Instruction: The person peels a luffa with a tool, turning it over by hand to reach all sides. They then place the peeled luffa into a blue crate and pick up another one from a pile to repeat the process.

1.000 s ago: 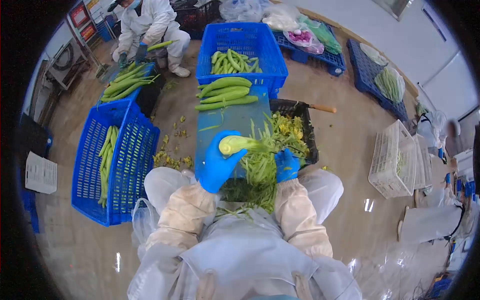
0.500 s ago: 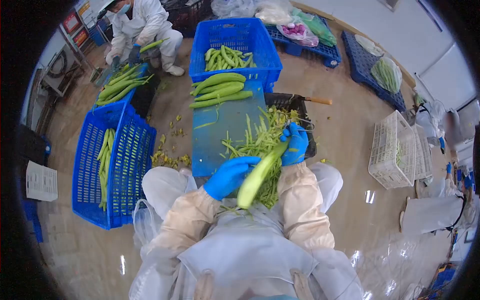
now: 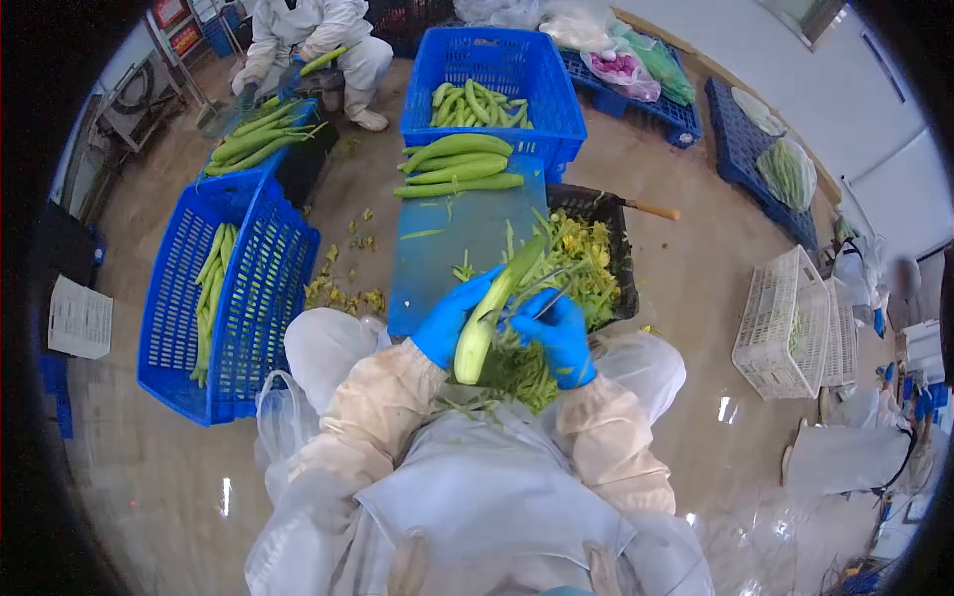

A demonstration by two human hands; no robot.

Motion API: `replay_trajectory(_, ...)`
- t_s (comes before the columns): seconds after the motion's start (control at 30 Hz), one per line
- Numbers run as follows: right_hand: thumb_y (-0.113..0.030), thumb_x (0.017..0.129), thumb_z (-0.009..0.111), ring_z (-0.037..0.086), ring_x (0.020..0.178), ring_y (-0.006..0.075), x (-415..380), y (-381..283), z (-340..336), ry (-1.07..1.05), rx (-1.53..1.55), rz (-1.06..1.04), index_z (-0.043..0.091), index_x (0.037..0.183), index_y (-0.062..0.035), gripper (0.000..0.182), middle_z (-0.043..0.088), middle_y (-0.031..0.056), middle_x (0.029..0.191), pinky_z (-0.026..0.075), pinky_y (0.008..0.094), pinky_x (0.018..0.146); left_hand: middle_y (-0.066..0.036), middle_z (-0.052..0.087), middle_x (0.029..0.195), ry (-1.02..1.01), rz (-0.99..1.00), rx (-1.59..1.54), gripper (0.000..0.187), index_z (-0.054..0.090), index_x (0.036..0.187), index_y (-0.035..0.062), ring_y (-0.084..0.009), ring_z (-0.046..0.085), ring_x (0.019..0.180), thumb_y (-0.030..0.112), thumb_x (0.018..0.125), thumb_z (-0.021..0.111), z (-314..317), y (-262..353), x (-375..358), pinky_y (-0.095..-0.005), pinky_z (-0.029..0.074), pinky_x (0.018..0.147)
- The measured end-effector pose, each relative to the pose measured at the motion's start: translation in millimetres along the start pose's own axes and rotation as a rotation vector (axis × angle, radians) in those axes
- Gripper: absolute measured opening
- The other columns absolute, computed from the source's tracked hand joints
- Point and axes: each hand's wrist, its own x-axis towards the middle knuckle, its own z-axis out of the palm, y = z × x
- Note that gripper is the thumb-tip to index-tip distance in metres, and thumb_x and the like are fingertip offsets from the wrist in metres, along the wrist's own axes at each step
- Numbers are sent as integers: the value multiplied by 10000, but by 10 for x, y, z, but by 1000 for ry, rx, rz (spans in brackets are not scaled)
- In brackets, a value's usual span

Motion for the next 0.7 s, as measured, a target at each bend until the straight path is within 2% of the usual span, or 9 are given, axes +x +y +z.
replay_trajectory(0.13,21,695,664,544,565,131,12,85,66,-23,-41,19,531,802,-21,176,575,64,712,445,233,503,-41,570,1030,-6,2,-25,392,447,1231,64,-104,555,819,234,879,470,-95,-19,26,-249,475,685)
replay_trajectory(0.2,2,706,663,541,555,129,105,56,-2,78,-57,-5,532,780,-22,152,572,61,687,446,235,502,-37,578,1015,-158,-125,50,381,458,1218,49,-90,554,783,220,878,474,-196,8,-6,-240,478,667)
replay_trajectory(0.33,-43,720,666,537,528,120,394,-16,-393,154,-70,-52,530,780,-22,150,573,51,671,434,226,480,-35,582,968,-139,-147,176,383,465,1211,49,-105,551,737,232,875,481,-118,47,-113,-235,478,624)
replay_trajectory(0.4,-39,726,659,523,503,122,531,-12,-605,303,14,-103,527,756,-34,136,560,41,640,435,232,478,-18,551,801,-68,-81,277,383,491,1155,66,-99,506,614,319,868,473,-6,36,-164,-217,415,514)
replay_trajectory(0.5,-45,728,660,515,498,122,735,106,-1046,413,121,-19,524,740,-44,136,550,35,623,432,233,479,-21,550,815,-77,-177,106,383,480,1174,87,-105,508,630,318,868,474,-105,-2,-174,-221,420,516)
replay_trajectory(0.57,-47,729,659,513,498,121,716,134,-1103,436,131,-72,524,741,-46,136,551,36,624,427,229,476,-35,558,844,-78,-189,30,401,437,1223,87,-110,518,658,281,874,476,-151,27,-159,-230,443,547)
replay_trajectory(0.63,-45,730,659,508,496,117,563,-8,-846,476,103,-155,525,749,-45,135,551,35,623,421,230,472,-48,567,873,-75,-203,-49,431,395,1272,87,-116,528,685,243,879,478,-157,45,-154,-239,466,577)
replay_trajectory(0.7,-47,722,666,507,493,119,378,-55,-421,306,-36,-150,525,750,-40,144,551,36,627,431,234,474,-45,560,856,-32,-118,93,414,404,1268,94,-116,520,655,234,884,469,-118,52,-149,-236,459,558)
